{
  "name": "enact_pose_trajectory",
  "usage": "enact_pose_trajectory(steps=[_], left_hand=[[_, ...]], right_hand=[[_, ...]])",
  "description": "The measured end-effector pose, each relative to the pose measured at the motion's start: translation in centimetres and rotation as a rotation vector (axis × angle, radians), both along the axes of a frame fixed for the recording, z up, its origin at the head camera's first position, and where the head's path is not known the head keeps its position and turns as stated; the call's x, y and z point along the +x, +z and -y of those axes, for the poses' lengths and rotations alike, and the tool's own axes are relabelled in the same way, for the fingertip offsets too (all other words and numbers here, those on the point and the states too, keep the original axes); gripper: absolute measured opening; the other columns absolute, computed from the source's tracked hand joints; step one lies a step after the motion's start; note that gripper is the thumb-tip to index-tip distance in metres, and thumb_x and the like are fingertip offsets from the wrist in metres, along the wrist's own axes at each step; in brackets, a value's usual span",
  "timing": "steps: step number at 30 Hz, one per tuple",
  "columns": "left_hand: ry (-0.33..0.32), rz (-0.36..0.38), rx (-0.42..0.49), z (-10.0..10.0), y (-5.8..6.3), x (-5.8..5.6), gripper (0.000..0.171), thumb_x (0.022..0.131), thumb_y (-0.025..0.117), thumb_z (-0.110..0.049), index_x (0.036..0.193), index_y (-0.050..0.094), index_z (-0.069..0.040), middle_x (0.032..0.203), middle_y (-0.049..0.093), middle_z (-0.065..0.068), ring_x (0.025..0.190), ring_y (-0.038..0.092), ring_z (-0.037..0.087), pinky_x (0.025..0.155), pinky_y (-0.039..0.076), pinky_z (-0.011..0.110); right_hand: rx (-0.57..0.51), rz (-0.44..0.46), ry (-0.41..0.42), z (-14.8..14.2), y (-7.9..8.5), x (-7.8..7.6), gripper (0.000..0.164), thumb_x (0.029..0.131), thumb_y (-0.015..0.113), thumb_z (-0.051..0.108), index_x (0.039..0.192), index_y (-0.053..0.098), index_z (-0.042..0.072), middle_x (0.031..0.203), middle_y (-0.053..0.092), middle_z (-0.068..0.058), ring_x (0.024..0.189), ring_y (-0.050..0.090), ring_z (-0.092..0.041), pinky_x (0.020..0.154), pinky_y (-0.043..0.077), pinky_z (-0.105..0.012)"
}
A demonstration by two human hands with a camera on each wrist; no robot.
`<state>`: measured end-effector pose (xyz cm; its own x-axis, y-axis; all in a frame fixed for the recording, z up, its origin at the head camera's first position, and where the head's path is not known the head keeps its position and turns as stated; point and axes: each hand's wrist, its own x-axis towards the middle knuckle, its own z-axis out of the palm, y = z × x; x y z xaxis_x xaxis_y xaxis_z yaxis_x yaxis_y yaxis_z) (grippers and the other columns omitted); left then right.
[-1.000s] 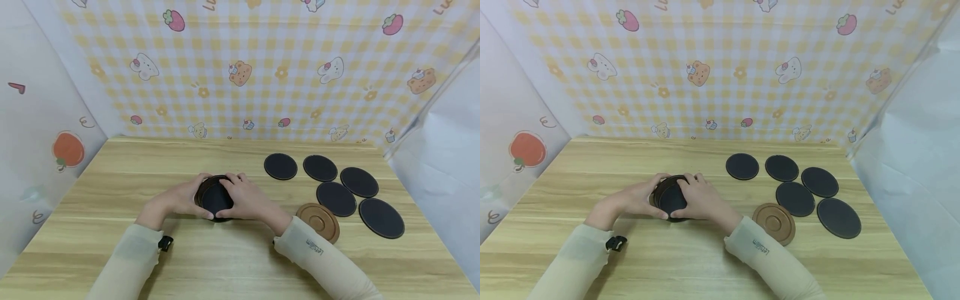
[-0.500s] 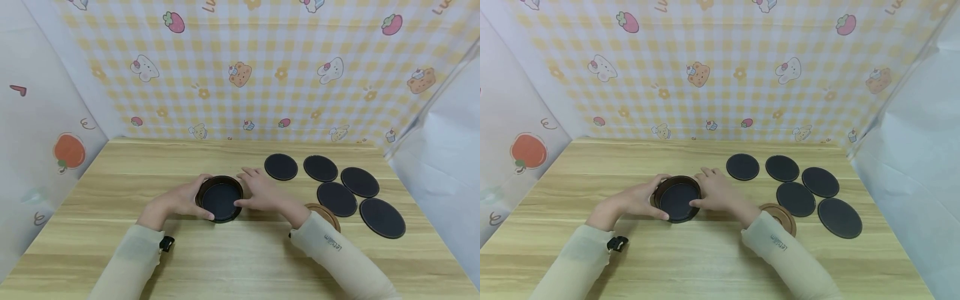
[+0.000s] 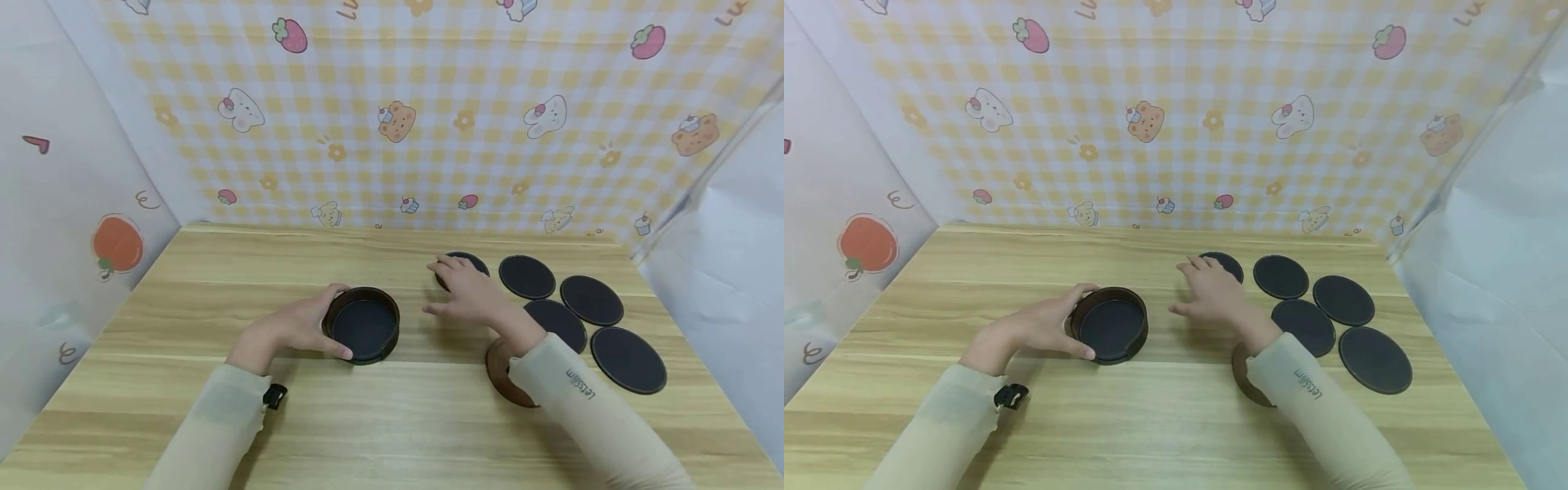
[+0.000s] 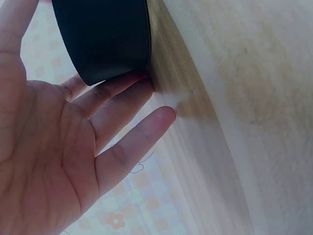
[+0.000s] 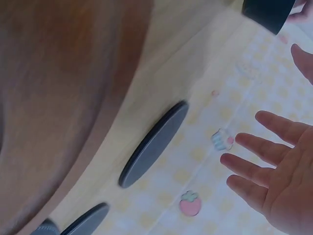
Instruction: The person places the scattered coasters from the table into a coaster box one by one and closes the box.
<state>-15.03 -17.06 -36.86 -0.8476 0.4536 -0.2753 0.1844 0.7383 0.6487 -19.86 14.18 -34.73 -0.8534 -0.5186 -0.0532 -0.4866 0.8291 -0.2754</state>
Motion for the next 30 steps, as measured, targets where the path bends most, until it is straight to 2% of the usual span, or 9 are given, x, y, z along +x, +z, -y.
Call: enact_pose_trajectory(steps=[9,18,25,30], left_hand=[[0.004,-0.005,-0.014,0.0,0.1,0.0,0.113,0.069,0.089,-0.047,0.154,0.021,-0.018,0.148,0.048,0.017,0.133,0.049,0.036,0.106,0.040,0.056],[0.010,0.001,-0.019,-0.1,0.2,0.1,0.112,0.069,0.089,-0.046,0.154,0.021,-0.019,0.149,0.047,0.015,0.134,0.049,0.036,0.106,0.040,0.056],[0.010,-0.001,-0.031,-0.1,0.4,0.1,0.113,0.069,0.089,-0.048,0.154,0.020,-0.019,0.149,0.047,0.014,0.133,0.050,0.035,0.106,0.041,0.055],[0.010,0.001,-0.023,-0.1,0.3,0.1,0.113,0.068,0.089,-0.047,0.154,0.021,-0.019,0.148,0.047,0.014,0.133,0.050,0.035,0.106,0.041,0.055]], right_hand=[[-0.010,0.021,-0.020,-1.9,-0.6,-2.1,0.072,0.091,0.070,0.042,0.148,0.045,0.008,0.157,0.035,-0.021,0.144,0.031,-0.047,0.109,0.035,-0.062],[0.018,0.039,-0.049,-3.2,-1.3,-3.9,0.072,0.091,0.069,0.042,0.149,0.043,0.008,0.158,0.033,-0.022,0.144,0.030,-0.046,0.108,0.035,-0.066],[0.054,0.089,-0.084,-3.5,-1.6,-5.0,0.073,0.093,0.066,0.044,0.152,0.040,0.010,0.160,0.029,-0.021,0.146,0.026,-0.046,0.106,0.033,-0.069],[0.035,0.129,-0.091,-3.8,-2.1,-5.7,0.072,0.094,0.065,0.044,0.152,0.040,0.010,0.160,0.028,-0.022,0.146,0.025,-0.047,0.108,0.030,-0.069]])
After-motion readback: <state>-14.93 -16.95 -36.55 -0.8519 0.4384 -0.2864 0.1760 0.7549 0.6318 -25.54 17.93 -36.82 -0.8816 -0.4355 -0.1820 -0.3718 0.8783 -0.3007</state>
